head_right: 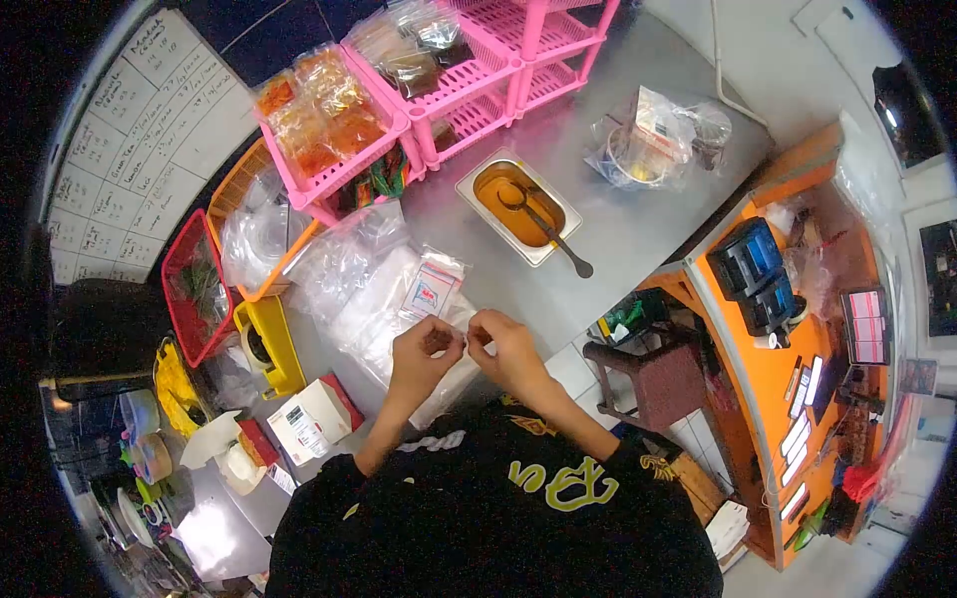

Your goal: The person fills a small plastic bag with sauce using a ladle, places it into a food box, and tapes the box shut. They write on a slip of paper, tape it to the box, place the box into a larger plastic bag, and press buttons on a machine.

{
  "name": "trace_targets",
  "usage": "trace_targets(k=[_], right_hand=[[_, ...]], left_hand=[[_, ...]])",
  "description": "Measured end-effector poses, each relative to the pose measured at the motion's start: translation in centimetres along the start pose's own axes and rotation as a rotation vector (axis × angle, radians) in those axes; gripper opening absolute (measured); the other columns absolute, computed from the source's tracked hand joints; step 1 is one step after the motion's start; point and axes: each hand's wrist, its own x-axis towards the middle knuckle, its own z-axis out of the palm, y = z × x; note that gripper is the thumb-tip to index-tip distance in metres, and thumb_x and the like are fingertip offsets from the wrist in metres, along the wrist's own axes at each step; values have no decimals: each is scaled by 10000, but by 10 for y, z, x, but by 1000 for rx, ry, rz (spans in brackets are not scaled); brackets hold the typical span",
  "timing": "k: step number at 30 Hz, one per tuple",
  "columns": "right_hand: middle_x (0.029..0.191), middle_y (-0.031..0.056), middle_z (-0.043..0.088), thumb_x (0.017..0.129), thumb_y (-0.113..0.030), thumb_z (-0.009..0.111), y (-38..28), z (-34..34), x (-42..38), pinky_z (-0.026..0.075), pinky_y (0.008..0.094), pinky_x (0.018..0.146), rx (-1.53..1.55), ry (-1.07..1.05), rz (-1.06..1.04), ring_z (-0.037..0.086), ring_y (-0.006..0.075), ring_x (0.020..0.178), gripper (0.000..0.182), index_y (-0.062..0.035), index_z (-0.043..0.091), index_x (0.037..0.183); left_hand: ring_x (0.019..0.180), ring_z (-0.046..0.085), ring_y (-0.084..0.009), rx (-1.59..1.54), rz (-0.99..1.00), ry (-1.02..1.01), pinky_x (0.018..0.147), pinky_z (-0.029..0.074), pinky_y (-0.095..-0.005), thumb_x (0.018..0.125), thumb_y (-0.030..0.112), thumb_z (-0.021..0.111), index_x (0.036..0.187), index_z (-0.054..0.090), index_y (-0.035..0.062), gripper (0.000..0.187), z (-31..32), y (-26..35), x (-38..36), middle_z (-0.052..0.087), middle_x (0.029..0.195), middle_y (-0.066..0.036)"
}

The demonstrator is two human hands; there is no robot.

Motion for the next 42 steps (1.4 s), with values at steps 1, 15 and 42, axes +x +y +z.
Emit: trace_targets(k=[1, 15, 42], right_hand=[[801, 91, 614, 722, 51, 657, 0, 5, -1, 524, 271, 648, -24, 65, -33, 642, 180, 735, 180, -6, 595, 880], [738, 129, 557, 669, 71, 664, 8, 1, 8, 484, 335, 558, -180, 329, -143, 598, 274, 642, 177, -1, 578, 805], [793, 86, 571, 735, -52, 713, 70, -113, 28, 429, 241, 496, -242, 458, 94, 577, 148, 677, 218, 6, 542, 857]], left_hand=[[810, 623, -121, -18, -4, 19, 743, 523, -246, 816, -48, 603, 877, 563, -33, 75, 3, 0, 1, 625, 846, -71], [779, 579, -86, -23, 12, -106, 715, 489, -221, 827, -35, 581, 839, 516, 4, 77, 11, 6, 14, 567, 807, -23], [973, 569, -278, 288, 229, 58, 849, 440, -351, 800, 71, 664, 1170, 458, 24, 426, 16, 11, 38, 566, 1047, -138]])
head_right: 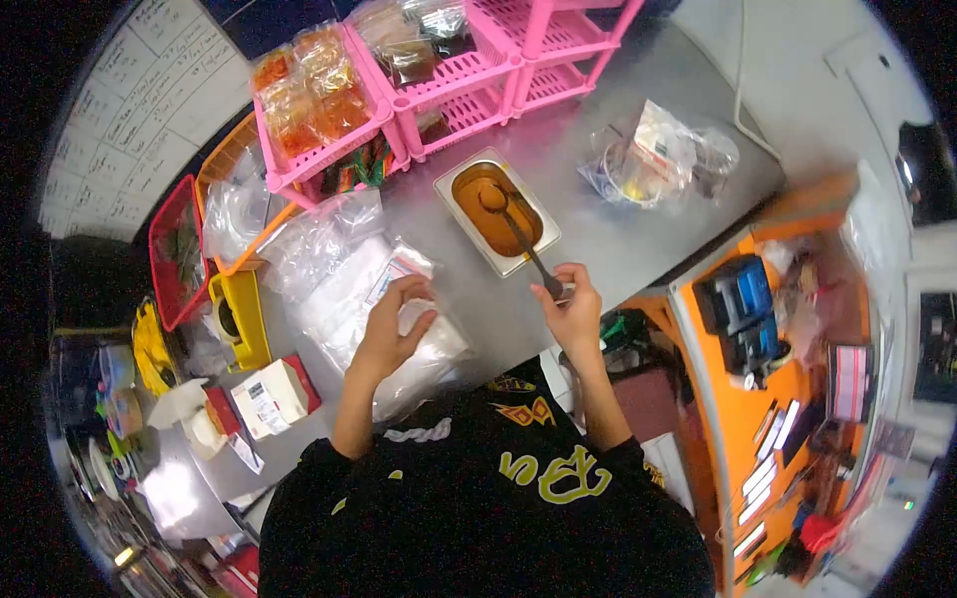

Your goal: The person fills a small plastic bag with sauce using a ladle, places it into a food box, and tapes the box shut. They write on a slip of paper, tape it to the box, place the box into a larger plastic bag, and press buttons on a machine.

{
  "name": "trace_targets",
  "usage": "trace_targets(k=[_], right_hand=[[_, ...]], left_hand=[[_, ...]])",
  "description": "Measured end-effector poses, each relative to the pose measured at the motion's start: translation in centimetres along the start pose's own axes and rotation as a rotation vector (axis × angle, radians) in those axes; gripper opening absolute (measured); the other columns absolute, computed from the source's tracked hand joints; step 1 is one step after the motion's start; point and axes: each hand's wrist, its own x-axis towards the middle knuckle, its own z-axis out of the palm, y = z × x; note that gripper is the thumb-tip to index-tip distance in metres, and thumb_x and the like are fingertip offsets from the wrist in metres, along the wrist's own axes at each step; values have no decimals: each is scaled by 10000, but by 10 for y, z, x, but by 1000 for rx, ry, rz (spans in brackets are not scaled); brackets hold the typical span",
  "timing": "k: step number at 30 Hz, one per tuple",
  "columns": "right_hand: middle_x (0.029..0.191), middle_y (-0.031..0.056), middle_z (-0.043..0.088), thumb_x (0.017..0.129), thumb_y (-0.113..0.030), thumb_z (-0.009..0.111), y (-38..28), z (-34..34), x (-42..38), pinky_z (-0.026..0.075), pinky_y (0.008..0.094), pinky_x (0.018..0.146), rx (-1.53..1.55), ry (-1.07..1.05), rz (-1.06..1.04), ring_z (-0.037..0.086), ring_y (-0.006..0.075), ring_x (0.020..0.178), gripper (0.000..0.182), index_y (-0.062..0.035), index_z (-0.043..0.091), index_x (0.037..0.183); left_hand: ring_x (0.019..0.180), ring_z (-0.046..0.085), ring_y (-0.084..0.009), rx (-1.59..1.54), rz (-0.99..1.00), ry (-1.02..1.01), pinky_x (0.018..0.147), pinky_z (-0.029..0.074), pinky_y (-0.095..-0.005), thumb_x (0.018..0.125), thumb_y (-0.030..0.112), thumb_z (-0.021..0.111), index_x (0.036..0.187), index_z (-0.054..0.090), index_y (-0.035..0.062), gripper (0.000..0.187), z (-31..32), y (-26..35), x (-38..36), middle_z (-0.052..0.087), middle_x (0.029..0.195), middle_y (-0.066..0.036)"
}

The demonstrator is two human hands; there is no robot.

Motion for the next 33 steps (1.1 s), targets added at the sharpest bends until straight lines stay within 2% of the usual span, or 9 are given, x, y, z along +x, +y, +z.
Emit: trace_targets(k=[1, 4, 6, 8, 9, 11, 14, 27, 33], right_hand=[[754, 61, 569, 762, -28, 689, 8, 0, 13, 418, 221, 483, 336, -208, 230, 568, 123, 616, 193, 11, 539, 877], [741, 33, 581, 802, 6, 642, 1, -16, 74, 416, 198, 474, 320, -232, 164, 545, 84, 542, 150, 20, 543, 913], [786, 57, 598, 814, 15, 623, 2, -13, 116, 448, 210, 510, 333, -285, 133, 574, 86, 601, 139, 27, 559, 937], [803, 58, 604, 844, 14, 585, 1, 7, 149, 469, 223, 546, 617, -404, -83, 587, 90, 636, 98, 33, 576, 939], [803, 58, 604, 844, 14, 585, -4, 15, 158, 469, 223, 546, 622, -429, -82, 587, 90, 636, 98, 33, 576, 939], [822, 56, 605, 887, 30, 493, -14, 29, 169, 467, 226, 605, 538, -751, -223, 587, 99, 706, 109, 30, 582, 950], [801, 62, 612, 888, 34, 476, -12, 36, 181, 470, 231, 601, 416, -893, -414, 597, 112, 695, 120, 28, 586, 938], [768, 85, 609, 810, 120, 474, 13, -5, 174, 486, 238, 594, 502, -1042, -332, 595, 127, 630, 151, 50, 599, 856], [783, 108, 616, 749, 172, 478, -3, 20, 171, 519, 268, 642, 432, -1016, -671, 618, 167, 655, 217, 37, 605, 861]], left_hand=[[925, 589, -248, 45, 26, 49, 826, 454, -334, 826, 39, 631, 1161, 434, 11, 390, 3, 2, 2, 553, 1043, -150], [935, 575, -228, -192, -78, 254, 839, 454, -331, 844, 29, 603, 1126, 422, 4, 336, 27, -5, 1, 540, 1020, -147], [931, 552, -201, -184, -86, 316, 844, 454, -320, 871, 14, 554, 1087, 411, 5, 259, 42, -3, 6, 512, 1007, -129], [923, 528, -183, -261, -120, 412, 839, 451, -308, 884, 8, 521, 1060, 413, 11, 206, 57, 2, 9, 483, 1025, -115], [922, 507, -171, -269, -107, 430, 842, 440, -305, 893, 9, 498, 1046, 414, 14, 174, 64, 2, 9, 465, 1034, -105], [925, 502, -170, -256, -116, 474, 845, 432, -302, 893, 12, 500, 1039, 420, 14, 166, 75, 7, 8, 467, 1031, -104], [930, 494, -171, -217, -133, 541, 852, 419, -301, 892, 24, 505, 1022, 436, 15, 148, 83, 13, 2, 474, 1021, -102], [911, 517, -213, -69, -234, 687, 844, 423, -308, 862, 76, 565, 965, 497, 1, 145, 85, 22, -4, 497, 968, -112], [912, 525, -224, -18, -225, 675, 843, 430, -309, 857, 72, 571, 956, 506, -6, 142, 82, 24, -1, 497, 967, -122]])
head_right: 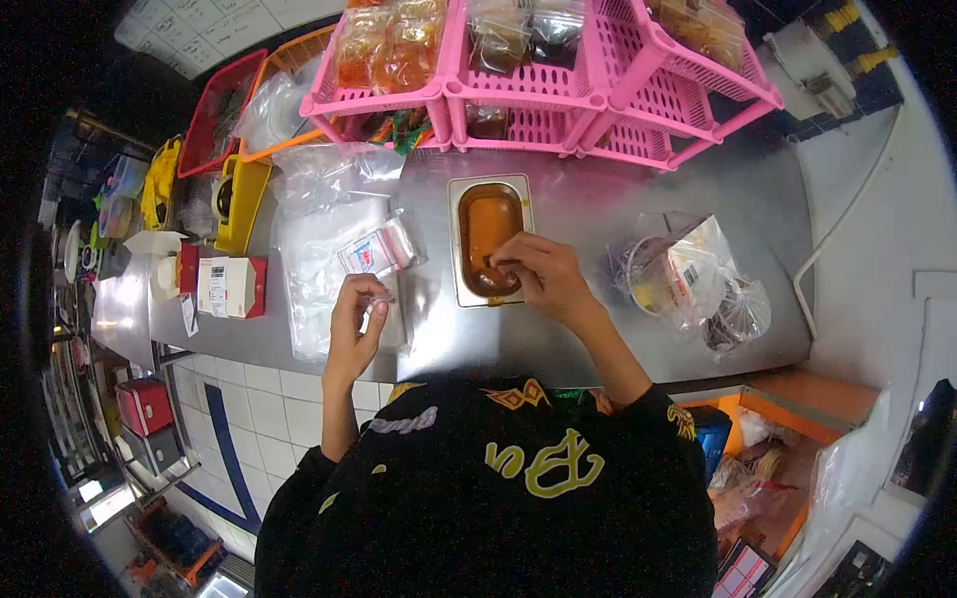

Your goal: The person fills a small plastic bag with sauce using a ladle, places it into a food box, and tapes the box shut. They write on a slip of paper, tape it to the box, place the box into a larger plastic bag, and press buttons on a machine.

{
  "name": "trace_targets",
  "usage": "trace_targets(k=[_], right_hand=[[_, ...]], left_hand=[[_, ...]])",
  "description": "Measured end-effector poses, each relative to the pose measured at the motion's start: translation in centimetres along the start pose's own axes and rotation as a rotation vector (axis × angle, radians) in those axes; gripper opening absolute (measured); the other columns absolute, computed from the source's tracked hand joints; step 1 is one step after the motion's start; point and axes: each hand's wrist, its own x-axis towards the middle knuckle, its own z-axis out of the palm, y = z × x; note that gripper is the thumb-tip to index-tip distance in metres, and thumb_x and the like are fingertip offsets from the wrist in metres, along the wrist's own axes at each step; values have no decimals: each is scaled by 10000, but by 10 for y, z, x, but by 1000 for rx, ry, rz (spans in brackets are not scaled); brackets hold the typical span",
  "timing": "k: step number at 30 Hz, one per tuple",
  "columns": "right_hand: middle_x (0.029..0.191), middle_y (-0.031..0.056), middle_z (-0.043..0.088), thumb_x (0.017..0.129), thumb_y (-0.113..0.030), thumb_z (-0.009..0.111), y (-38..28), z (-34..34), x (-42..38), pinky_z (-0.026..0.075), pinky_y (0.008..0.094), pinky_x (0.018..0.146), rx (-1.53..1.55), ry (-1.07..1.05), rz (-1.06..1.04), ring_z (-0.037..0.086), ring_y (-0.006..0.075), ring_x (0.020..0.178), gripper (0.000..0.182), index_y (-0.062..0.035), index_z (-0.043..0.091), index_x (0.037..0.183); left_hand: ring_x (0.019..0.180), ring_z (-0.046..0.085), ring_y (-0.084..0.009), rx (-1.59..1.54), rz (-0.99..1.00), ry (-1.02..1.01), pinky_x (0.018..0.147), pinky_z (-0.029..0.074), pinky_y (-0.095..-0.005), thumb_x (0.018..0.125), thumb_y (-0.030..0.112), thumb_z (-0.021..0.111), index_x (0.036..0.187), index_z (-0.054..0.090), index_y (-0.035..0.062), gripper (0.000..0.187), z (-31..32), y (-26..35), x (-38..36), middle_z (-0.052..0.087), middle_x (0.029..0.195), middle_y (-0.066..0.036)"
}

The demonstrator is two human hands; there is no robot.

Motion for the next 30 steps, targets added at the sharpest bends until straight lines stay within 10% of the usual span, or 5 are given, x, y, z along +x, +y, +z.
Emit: trace_targets(k=[12, 23, 30], right_hand=[[825, 108, 615, 711, 61, 607, 12, -13, 20, 504, 336, 619, -369, -127, -242, 617, 304, 737, 211, -29, 574, 898], [819, 71, 632, 944, -129, 477, -4, -7, -20, 501, 237, 579, 228, 214, 307, 602, 108, 654, 191, 19, 593, 912], [851, 75, 641, 943, -86, 458, 0, 16, -31, 517, 245, 627, 404, 355, 219, 612, 118, 674, 158, 8, 585, 945]], left_hand=[[912, 532, -227, 10, -23, 67, 838, 435, -313, 859, 78, 568, 986, 504, -8, 166, -4, -4, -10, 493, 985, -129], [848, 553, -186, -90, -77, -31, 784, 445, -292, 913, 112, 501, 1044, 481, -2, 175, 20, -13, -8, 508, 981, -108], [783, 574, -127, -239, -356, -210, 707, 458, -258, 949, 212, 500, 1050, 500, -22, 255, 53, -24, -11, 564, 868, -72]])
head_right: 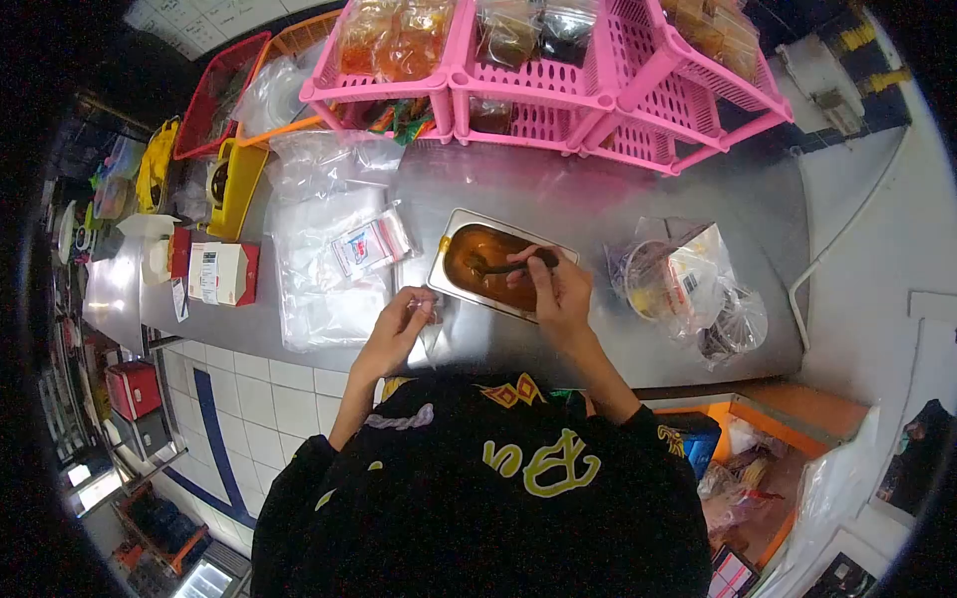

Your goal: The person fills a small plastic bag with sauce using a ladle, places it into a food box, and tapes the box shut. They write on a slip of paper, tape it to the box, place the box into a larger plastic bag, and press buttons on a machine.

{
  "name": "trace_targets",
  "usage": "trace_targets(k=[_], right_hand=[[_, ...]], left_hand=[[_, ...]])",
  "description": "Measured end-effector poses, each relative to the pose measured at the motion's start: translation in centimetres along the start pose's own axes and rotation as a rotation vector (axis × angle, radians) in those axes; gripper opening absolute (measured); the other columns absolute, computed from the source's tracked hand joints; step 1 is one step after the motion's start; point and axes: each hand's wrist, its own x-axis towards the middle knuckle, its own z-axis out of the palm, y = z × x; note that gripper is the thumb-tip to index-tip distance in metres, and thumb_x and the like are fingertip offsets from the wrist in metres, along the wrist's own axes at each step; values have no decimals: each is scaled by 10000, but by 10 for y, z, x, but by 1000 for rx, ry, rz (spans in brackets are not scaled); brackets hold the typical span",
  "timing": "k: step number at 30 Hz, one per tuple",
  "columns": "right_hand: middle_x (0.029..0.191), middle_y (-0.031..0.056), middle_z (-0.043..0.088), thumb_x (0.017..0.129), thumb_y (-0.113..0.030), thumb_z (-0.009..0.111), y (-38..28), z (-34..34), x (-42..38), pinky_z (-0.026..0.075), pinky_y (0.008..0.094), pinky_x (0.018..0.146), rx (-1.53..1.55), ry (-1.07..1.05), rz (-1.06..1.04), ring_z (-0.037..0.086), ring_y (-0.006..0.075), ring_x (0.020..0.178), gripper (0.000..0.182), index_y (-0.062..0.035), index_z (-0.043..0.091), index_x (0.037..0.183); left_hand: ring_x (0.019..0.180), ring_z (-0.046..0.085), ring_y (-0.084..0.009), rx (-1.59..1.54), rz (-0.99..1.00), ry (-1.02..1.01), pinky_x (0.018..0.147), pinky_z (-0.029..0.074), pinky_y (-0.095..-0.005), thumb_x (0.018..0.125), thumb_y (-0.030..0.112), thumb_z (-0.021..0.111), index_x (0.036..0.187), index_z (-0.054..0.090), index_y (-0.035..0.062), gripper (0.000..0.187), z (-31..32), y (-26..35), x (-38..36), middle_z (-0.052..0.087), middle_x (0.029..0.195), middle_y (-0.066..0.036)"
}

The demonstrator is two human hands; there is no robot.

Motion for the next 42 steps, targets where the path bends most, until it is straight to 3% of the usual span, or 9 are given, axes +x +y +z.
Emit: trace_targets(k=[5, 9, 12, 15, 18, 23, 27, 36, 42], right_hand=[[916, 151, 653, 837, 89, 512, 5, -7, 2, 513, 258, 648, -493, -268, -416, 630, 176, 691, 142, 17, 582, 937], [876, 131, 655, 794, 121, 515, 0, -22, 0, 510, 258, 634, -487, -304, -381, 630, 181, 691, 195, 5, 597, 928], [850, 123, 652, 789, 148, 483, -14, -38, -8, 510, 260, 616, -470, -353, -217, 628, 177, 704, 223, 8, 606, 911], [836, 123, 629, 693, 200, 465, -23, -47, -16, 527, 281, 662, -435, -443, -81, 645, 202, 748, 314, 21, 606, 908], [853, 121, 656, 736, 180, 481, -21, -44, -20, 522, 283, 615, -417, -412, -117, 637, 184, 730, 262, 15, 618, 887], [941, 134, 661, 685, 181, 496, -3, -25, 0, 526, 295, 647, -461, -424, -410, 651, 238, 792, 305, -5, 616, 896], [908, 128, 646, 624, 194, 474, -1, -23, 4, 528, 311, 731, -542, -405, -410, 648, 275, 842, 374, -5, 601, 913], [838, 125, 643, 663, 157, 545, -15, -36, -28, 524, 297, 638, -458, -364, -180, 638, 260, 733, 297, -18, 619, 892], [908, 128, 630, 624, 125, 581, -7, -14, -36, 531, 330, 658, -543, -537, -461, 624, 282, 768, 333, -13, 610, 926]], left_hand=[[806, 591, -134, -160, -13, 17, 744, 475, -254, 960, 216, 478, 1046, 506, -18, 251, 10, -6, 15, 562, 872, -64], [827, 601, -136, -279, -14, 62, 777, 488, -257, 963, 226, 471, 1043, 518, -11, 254, 13, -7, 27, 550, 876, -56], [825, 589, -121, -332, 4, 64, 775, 490, -255, 960, 235, 481, 1046, 521, -12, 266, 13, -18, 33, 546, 887, -43], [822, 572, -106, -317, 70, 63, 775, 489, -249, 956, 252, 491, 1050, 522, -11, 281, 12, -19, 37, 546, 897, -28], [822, 556, -96, -297, 23, 68, 775, 488, -246, 954, 253, 495, 1046, 523, -10, 280, 11, -16, 39, 548, 907, -22], [823, 557, -98, -323, 37, 82, 767, 483, -247, 955, 238, 493, 1051, 520, -8, 265, 13, -10, 42, 551, 919, -33], [813, 561, -105, -298, 28, 95, 763, 478, -248, 956, 238, 490, 1056, 517, -5, 265, 13, -2, 41, 557, 927, -45], [819, 564, -105, -419, 29, 117, 763, 488, -252, 964, 241, 469, 1078, 513, 0, 270, 22, -8, 36, 567, 944, -50], [779, 564, -82, -507, 0, 70, 717, 484, -235, 966, 255, 465, 1073, 527, 23, 263, 20, -8, 38, 575, 887, -30]])
